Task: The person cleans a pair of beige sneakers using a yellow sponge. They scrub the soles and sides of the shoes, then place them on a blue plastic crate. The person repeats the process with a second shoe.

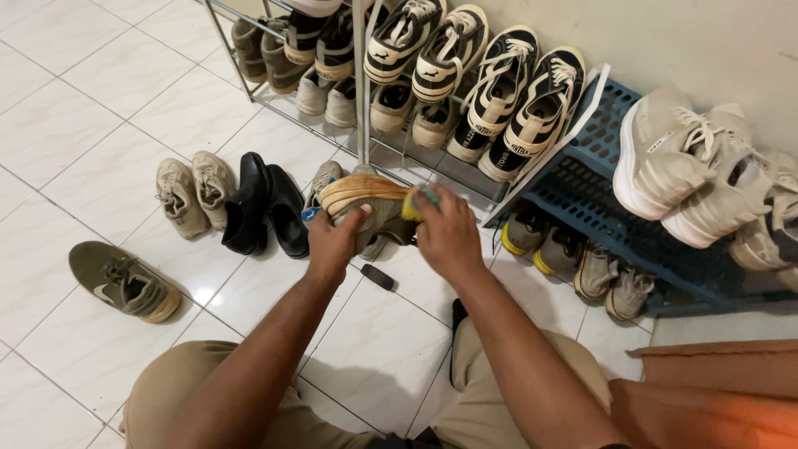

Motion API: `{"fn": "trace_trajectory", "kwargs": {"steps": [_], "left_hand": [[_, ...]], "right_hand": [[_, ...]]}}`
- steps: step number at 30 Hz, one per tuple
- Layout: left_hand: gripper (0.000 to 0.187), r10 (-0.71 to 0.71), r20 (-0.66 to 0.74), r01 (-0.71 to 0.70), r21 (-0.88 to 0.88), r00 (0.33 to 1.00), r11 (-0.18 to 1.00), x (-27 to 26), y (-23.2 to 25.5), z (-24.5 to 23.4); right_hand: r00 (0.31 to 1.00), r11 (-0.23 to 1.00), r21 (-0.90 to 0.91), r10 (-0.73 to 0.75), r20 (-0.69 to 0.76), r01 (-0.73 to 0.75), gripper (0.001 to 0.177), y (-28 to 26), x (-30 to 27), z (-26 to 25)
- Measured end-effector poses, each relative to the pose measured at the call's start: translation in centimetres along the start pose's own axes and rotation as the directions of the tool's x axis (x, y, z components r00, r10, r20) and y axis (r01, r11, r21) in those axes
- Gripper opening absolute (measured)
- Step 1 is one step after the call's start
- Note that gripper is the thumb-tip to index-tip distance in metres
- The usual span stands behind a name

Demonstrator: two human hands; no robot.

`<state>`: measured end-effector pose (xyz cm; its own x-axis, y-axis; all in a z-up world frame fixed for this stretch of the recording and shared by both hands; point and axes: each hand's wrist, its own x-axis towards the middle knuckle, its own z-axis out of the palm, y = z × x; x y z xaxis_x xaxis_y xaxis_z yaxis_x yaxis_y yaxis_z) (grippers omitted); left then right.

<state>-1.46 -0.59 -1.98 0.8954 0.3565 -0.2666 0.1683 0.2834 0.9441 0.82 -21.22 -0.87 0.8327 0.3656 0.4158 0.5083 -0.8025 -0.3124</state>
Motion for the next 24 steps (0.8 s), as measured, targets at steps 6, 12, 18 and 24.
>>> {"fn": "trace_trajectory", "kwargs": {"steps": [6,12,18,24], "left_hand": [[0.055,0.028,-0.024,-0.028,-0.016,0.999,0.999,-0.6,0.3,-0.6],[0.054,0.047,-0.031,-0.047,-0.017,0.998,0.999,-0.9,0.5,-0.7],[0.054,0.126,-0.071,-0.117,0.118,0.99,0.986,-1.0,0.8,-0.6],[0.055,0.167,-0.077,-0.158,0.111,0.983,0.981,-1.3,1.0,-0.1]], "right_hand": [[0.999,0.993,0.114,0.037,0.005,-0.038,0.062,0.7,0.3,1.8],[0.96,0.96,0.086,-0.258,-0.111,0.267,0.072,-2.2,-0.8,2.5],[0.994,0.994,0.061,-0.092,-0.061,0.096,0.066,-0.6,0.3,2.7],[0.991,0.982,0.147,-0.11,-0.071,0.12,0.068,-0.2,-0.1,2.5]]}}
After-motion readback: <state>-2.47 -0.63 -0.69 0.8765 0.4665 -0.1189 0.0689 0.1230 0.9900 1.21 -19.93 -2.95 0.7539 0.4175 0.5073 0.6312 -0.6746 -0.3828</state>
